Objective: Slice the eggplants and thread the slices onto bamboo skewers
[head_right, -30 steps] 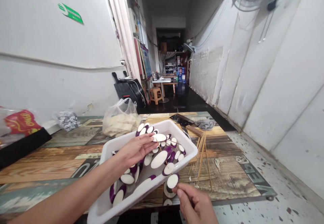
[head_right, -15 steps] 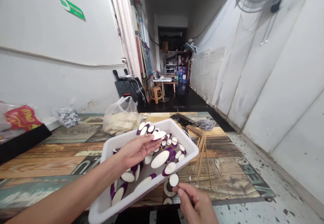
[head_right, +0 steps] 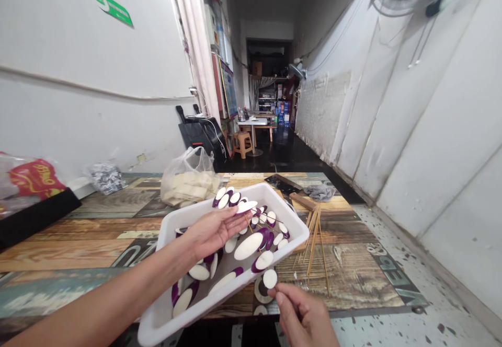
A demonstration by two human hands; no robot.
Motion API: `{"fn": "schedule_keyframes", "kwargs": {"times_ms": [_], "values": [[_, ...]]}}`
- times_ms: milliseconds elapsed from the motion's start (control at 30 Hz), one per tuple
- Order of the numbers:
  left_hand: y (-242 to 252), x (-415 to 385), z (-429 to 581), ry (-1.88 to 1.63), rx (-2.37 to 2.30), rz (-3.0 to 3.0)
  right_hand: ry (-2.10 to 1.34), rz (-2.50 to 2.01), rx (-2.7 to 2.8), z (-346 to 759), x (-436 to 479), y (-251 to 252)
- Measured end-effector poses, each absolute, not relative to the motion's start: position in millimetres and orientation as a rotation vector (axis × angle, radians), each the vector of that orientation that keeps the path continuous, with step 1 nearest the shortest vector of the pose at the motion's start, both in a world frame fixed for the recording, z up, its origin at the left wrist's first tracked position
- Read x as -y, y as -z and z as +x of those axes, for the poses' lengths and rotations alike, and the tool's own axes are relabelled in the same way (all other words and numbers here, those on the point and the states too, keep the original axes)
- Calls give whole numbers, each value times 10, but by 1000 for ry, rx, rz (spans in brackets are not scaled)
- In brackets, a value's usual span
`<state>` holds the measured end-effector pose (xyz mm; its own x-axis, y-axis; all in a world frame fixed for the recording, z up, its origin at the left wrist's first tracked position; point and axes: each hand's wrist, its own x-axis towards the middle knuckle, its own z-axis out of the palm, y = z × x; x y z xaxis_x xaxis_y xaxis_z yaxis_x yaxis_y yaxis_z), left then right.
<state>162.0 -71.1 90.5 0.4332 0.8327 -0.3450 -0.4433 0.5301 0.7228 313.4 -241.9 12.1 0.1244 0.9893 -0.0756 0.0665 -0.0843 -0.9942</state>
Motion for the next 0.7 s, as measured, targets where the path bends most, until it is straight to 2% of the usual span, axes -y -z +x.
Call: {"fn": "schedule_keyframes", "kwargs": {"times_ms": [700], "values": [[-888, 723, 1616, -895, -742, 618, -1032, -1404, 1197, 3117, 2429, -131]]}}
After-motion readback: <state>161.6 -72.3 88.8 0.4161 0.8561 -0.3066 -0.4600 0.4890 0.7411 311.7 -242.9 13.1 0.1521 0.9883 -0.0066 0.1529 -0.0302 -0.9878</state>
